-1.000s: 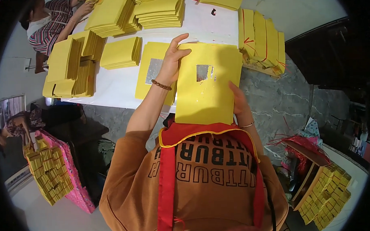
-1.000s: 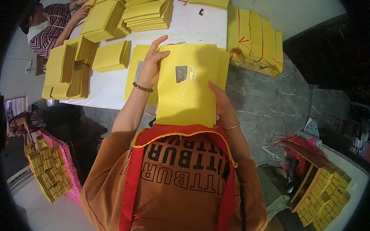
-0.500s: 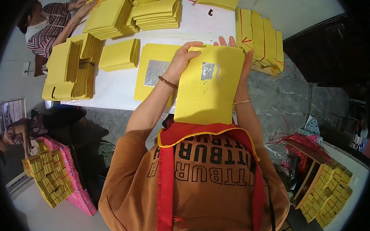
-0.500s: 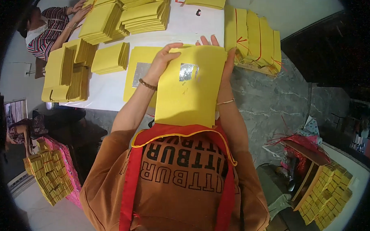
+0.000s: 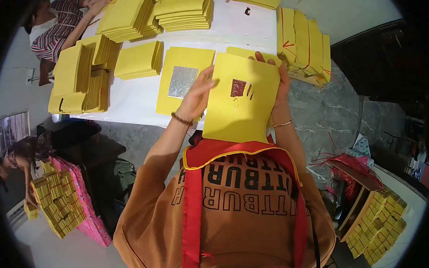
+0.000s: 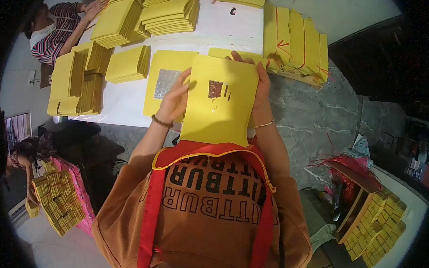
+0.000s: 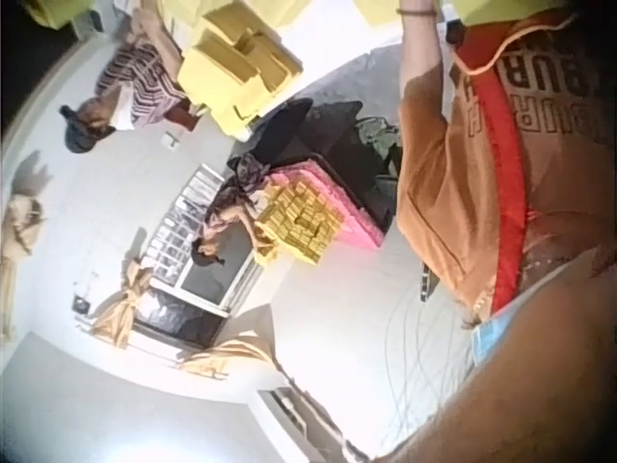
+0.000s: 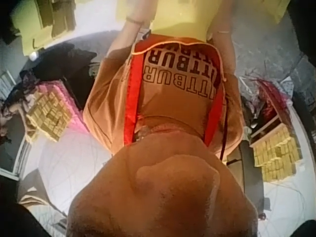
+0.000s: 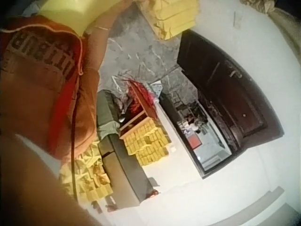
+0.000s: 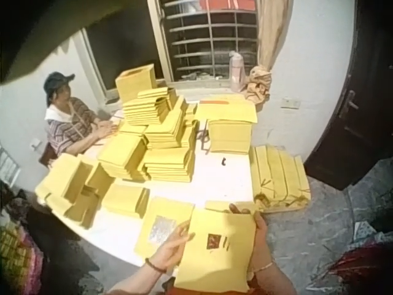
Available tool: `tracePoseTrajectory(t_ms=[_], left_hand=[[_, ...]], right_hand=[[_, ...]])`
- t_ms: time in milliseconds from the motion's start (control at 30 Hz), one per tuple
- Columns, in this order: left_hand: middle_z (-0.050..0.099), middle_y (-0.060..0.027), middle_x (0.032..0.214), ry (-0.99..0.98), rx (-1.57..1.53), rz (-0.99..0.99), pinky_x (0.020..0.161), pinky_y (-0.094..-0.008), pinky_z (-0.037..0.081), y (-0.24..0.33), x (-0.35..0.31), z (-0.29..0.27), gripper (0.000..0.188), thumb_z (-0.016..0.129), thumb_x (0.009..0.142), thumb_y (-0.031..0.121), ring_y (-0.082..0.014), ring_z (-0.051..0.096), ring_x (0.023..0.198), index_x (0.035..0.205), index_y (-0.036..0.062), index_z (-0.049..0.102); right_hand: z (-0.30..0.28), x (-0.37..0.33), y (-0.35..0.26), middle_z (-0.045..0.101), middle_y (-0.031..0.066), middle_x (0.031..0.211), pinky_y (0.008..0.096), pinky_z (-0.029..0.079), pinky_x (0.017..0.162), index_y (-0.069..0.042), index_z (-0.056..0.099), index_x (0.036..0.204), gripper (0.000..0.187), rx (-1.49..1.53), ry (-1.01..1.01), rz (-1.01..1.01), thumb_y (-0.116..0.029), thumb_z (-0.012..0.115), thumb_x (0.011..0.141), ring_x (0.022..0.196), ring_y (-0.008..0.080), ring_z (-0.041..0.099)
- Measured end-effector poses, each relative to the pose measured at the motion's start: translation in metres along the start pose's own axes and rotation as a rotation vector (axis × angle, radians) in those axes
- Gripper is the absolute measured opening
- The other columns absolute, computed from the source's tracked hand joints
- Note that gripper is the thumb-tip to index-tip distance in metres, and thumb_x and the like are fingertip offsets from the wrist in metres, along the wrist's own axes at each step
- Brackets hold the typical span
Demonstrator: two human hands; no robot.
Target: Folding and stacking yellow paper sheets at a table.
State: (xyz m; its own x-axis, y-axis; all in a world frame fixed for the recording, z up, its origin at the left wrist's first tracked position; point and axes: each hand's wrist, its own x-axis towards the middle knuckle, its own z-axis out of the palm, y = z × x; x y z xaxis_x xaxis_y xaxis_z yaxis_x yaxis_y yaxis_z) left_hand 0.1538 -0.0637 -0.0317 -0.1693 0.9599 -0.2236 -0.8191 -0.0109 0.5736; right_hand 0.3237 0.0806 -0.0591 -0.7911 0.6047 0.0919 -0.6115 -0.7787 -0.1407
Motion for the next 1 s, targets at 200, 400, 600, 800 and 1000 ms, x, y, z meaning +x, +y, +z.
tracePoseTrajectory(t_ms=[200,400,600,800,1000], left_hand=[[0.046,-0.0083,0.12,0.058,0.375,-0.167,0.091,-0.0301,0.041,-0.023,-0.037,0.003,0.056,0.054,0.078,-0.003,-0.0157,0.047,0.109,0.128,0.003,0.029],[0.046,-0.0068,0.12,0.046,0.288,-0.093,0.088,-0.0283,0.041,-0.005,-0.019,0.015,0.057,0.053,0.078,-0.005,-0.0153,0.048,0.106,0.129,0.005,0.028],[0.043,-0.009,0.122,0.115,0.397,-0.024,0.09,-0.0298,0.04,-0.014,-0.001,0.018,0.058,0.051,0.079,-0.005,-0.0166,0.046,0.109,0.13,0.0066,0.026],[0.049,-0.0092,0.114,0.095,0.547,0.089,0.086,-0.0278,0.04,-0.017,0.006,0.03,0.056,0.05,0.081,-0.002,-0.0156,0.048,0.103,0.131,0.0062,0.026],[0.056,-0.0076,0.1,0.184,0.833,0.039,0.076,-0.0262,0.042,0.016,0.0,-0.007,0.034,0.055,0.082,0.012,-0.0161,0.052,0.088,0.115,0.0026,0.05]], right_hand=[[-0.001,-0.008,-0.005,0.033,0.0145,0.134,0.0424,0.03,0.099,-0.005,0.05,0.113,0.042,0.006,0.139,-0.07,-0.038,0.041,0.088,0.123,0.0307,0.03],[-0.002,-0.025,-0.003,0.044,0.0117,0.125,0.0373,0.035,0.095,-0.006,0.04,0.122,0.049,-0.039,0.121,-0.01,-0.042,0.039,0.089,0.114,0.0252,0.041],[-0.02,-0.038,0.01,0.05,0.0104,0.118,0.0349,0.046,0.082,-0.004,0.04,0.124,0.05,-0.009,0.089,0.018,-0.041,0.039,0.089,0.102,0.024,0.053],[0.011,-0.053,0.004,0.057,0.0115,0.105,0.0333,0.049,0.076,-0.001,0.046,0.116,0.039,-0.148,0.354,0.118,-0.029,0.043,0.09,0.088,0.0226,0.058],[-0.001,-0.072,-0.013,0.049,0.0149,0.119,0.0382,0.043,0.088,-0.002,0.04,0.122,0.042,-0.17,0.494,0.028,-0.029,0.04,0.091,0.106,0.0275,0.05]])
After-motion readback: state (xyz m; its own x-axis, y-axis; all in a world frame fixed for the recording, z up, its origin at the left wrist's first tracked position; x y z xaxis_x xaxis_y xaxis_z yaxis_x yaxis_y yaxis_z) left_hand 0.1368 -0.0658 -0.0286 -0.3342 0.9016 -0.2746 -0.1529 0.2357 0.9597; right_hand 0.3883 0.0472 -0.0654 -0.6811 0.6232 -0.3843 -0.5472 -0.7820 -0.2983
